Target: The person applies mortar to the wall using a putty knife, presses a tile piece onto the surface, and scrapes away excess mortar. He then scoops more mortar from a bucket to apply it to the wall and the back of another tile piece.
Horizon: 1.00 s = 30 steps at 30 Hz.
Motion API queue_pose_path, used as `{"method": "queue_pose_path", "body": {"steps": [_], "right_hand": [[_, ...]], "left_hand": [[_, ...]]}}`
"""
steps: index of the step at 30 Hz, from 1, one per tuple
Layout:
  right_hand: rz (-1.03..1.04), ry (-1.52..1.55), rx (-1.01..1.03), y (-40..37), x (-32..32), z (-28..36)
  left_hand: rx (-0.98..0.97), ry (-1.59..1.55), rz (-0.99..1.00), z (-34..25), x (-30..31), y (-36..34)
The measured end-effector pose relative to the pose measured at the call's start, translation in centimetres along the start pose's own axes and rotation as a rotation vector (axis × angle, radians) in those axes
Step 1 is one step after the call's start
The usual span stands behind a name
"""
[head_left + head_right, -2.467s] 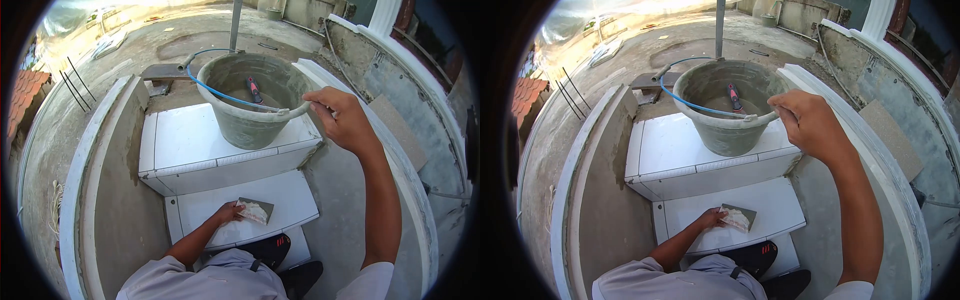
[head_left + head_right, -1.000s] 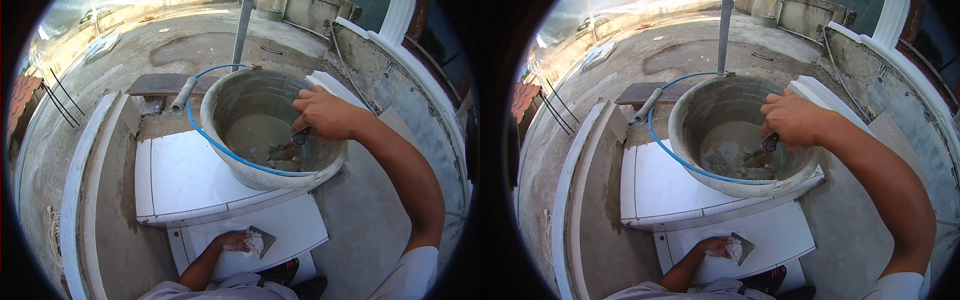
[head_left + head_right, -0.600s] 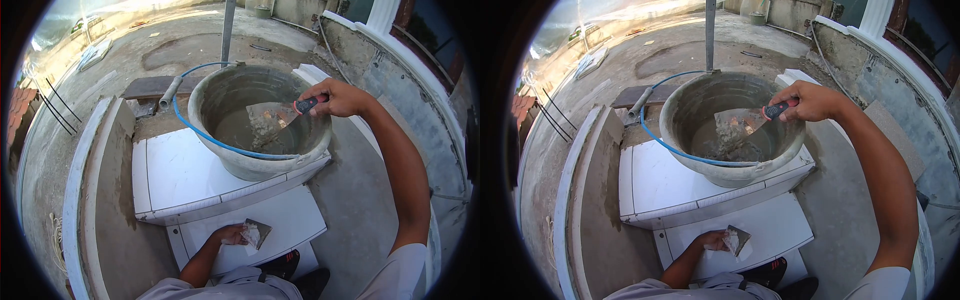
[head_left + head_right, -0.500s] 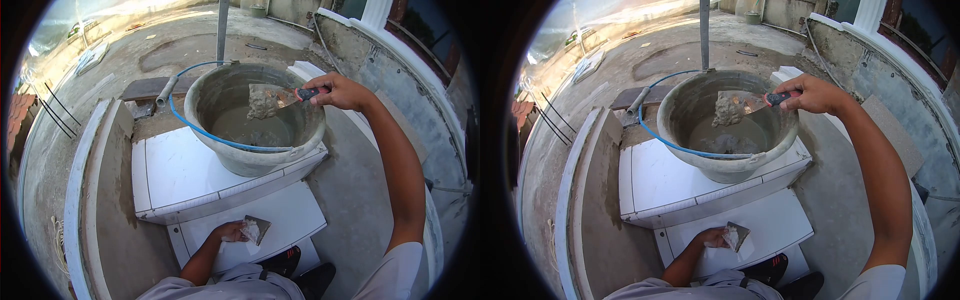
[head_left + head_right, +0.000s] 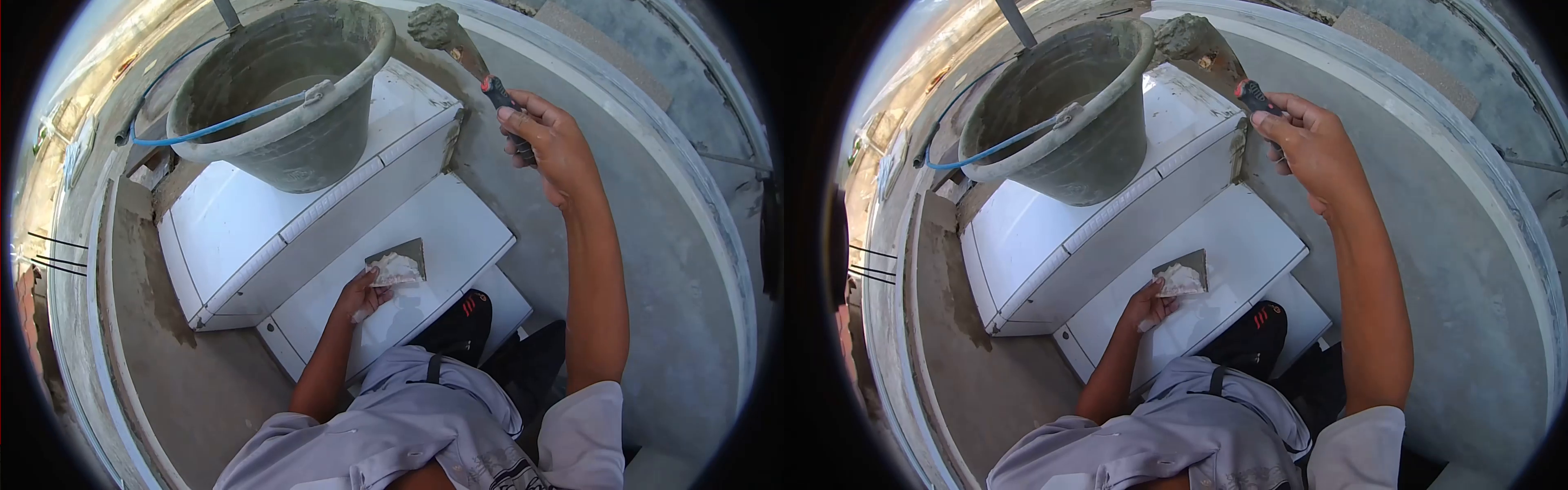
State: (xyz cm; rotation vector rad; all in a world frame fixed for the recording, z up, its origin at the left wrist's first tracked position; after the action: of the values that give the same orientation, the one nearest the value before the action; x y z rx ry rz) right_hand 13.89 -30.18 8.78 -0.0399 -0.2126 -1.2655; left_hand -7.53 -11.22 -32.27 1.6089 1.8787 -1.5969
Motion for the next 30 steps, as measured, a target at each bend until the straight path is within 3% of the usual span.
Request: {"method": "queue_pose_path", "body": {"steps": [6,9,11,12,19,28,30], "right_hand": [[-0.107,0.088,-0.223,-5.8,0.7,-15.2],[-0.181,-0.142,-0.123,-5.4,0.7,-22.7],[-0.252,-0.530,0.015,-4.6,0.4,-25.1],[-0.286,-0.724,0.084,-4.3,0.0,-25.4],[-0.218,-0.996,0.067,-2.4,-1.3,-28.4],[-0.199,-0.960,0.048,-2.0,-0.4,-27.3],[-0.219,-0.814,0.027,-2.6,0.1,-26.9]], "left_hand": [[-0.060,0.031,-0.247,-0.4,-1.0,0.0],[-0.094,0.117,-0.272,-1.5,-1.4,0.0],[-0.118,0.170,-0.291,-2.3,-1.9,0.1],[-0.123,0.193,-0.313,-2.5,-2.1,0.0],[-0.136,0.291,-0.410,-2.8,-3.2,-0.6],[-0.155,0.311,-0.432,-3.2,-4.4,-0.1],[-0.187,0.352,-0.406,-3.9,-4.4,0.3]]}}
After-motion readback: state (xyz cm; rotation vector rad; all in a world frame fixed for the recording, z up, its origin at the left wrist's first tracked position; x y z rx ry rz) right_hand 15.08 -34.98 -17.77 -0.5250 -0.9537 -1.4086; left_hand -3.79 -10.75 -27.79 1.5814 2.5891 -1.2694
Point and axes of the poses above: each hand's wrist, its own y-axis towards the middle knuckle, its own x-axis out of the back of the hand, z = x × y, the point moved 10 cm from there along y, towards the middle knuckle, and after that the axes turned 6 degrees about x, right-handed, at the moved point
